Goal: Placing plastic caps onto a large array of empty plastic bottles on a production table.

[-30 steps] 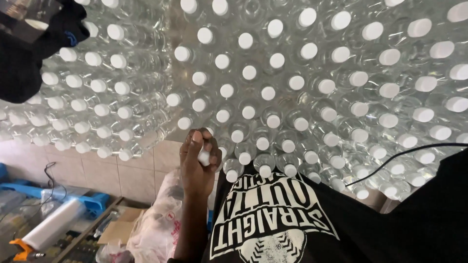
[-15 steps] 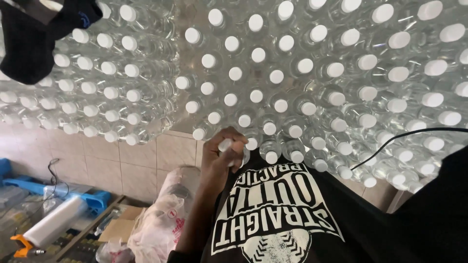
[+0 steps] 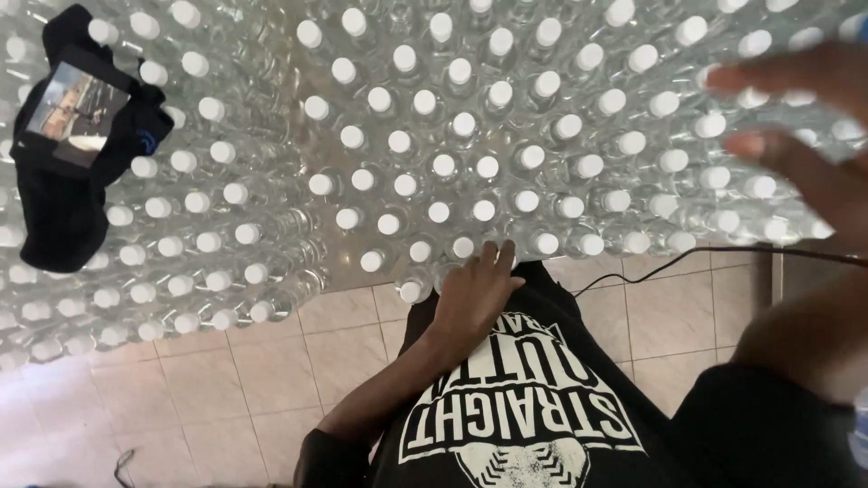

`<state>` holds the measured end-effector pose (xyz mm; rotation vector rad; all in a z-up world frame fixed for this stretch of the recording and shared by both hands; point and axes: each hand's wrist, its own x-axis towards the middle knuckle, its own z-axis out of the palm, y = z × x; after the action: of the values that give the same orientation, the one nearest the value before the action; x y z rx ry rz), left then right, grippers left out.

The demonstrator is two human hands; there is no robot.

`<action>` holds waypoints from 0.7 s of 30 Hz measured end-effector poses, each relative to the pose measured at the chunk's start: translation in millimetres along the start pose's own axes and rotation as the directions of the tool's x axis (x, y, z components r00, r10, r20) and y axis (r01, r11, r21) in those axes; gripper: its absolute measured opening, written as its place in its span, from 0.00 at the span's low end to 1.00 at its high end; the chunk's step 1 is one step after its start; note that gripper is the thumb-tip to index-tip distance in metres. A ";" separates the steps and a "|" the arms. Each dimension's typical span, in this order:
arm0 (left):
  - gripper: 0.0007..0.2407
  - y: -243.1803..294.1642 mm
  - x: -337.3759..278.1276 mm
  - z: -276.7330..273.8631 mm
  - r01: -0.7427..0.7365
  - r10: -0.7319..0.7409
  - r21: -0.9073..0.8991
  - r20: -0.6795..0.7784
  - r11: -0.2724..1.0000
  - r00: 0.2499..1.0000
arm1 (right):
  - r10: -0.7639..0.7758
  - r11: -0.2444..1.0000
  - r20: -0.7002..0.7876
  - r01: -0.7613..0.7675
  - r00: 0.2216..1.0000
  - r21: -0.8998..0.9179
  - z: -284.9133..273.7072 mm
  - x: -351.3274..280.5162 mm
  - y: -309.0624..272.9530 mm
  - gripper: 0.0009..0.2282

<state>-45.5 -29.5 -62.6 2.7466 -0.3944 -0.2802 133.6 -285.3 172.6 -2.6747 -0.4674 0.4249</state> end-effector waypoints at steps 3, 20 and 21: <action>0.20 -2.5 4.0 7.8 -0.061 0.086 0.259 -0.086 0.964 0.993 | -0.163 0.970 -0.041 0.168 0.986 0.178 35.8 -75.9 56.6 0.24; 0.10 3.5 -45.4 41.9 -0.241 0.332 0.483 -0.111 0.842 0.937 | 0.222 0.961 0.525 -0.274 0.822 0.023 247.7 -129.1 122.9 0.16; 0.11 11.6 -58.0 41.3 -0.239 0.341 0.532 -0.101 0.813 0.935 | 0.130 0.975 0.540 -0.205 0.831 0.081 257.8 -128.7 114.5 0.16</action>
<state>-112.8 -35.2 -87.9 3.1192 -0.9472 0.2071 -43.8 -350.2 -73.3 -2.4438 -0.3348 1.2281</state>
